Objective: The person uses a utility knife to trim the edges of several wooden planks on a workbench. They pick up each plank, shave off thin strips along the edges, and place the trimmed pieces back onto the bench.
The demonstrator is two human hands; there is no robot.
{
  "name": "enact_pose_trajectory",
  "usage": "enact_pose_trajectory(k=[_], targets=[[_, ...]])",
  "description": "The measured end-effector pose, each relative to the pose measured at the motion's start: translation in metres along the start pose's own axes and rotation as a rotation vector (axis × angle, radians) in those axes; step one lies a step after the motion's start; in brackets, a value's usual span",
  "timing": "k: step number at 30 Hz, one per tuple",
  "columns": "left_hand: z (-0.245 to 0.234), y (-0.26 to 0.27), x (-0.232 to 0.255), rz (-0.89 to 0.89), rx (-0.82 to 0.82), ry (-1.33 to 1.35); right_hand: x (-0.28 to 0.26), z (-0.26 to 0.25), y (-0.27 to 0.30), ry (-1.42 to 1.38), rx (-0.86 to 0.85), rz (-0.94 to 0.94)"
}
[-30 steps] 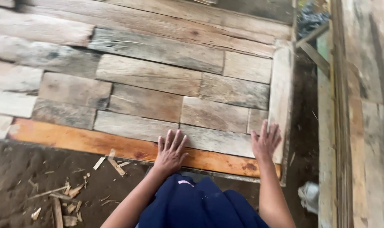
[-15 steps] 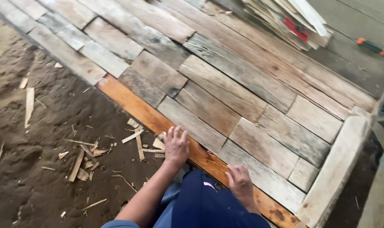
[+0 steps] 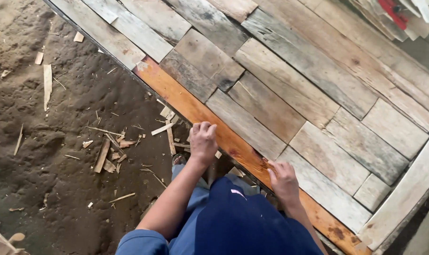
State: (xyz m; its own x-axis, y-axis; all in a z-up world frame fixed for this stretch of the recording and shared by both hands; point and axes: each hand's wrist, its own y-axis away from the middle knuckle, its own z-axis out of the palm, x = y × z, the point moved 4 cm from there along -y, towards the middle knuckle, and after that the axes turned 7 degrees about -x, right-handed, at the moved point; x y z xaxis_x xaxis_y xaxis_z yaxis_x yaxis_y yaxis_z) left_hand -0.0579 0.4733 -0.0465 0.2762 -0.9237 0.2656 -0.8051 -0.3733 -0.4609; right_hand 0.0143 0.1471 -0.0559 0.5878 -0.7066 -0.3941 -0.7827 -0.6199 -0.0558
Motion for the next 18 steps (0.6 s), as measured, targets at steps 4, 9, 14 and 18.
enact_pose_trajectory(k=[4, 9, 14, 18], targets=[[0.000, -0.007, -0.041, -0.032, -0.040, 0.084, -0.065, 0.011, -0.047, -0.116, -0.039, 0.011], [0.004, -0.018, -0.081, -0.035, -0.311, 0.449, -0.143, 0.042, -0.107, -0.236, -0.153, 0.033], [0.025, -0.017, -0.095, 0.025, -0.517, 0.560, -0.160, 0.084, -0.142, -0.337, -0.390, 0.452], [0.030, -0.019, -0.097, 0.101, -0.657, 0.598, -0.162, 0.094, -0.140, -0.351, -0.405, 0.500]])
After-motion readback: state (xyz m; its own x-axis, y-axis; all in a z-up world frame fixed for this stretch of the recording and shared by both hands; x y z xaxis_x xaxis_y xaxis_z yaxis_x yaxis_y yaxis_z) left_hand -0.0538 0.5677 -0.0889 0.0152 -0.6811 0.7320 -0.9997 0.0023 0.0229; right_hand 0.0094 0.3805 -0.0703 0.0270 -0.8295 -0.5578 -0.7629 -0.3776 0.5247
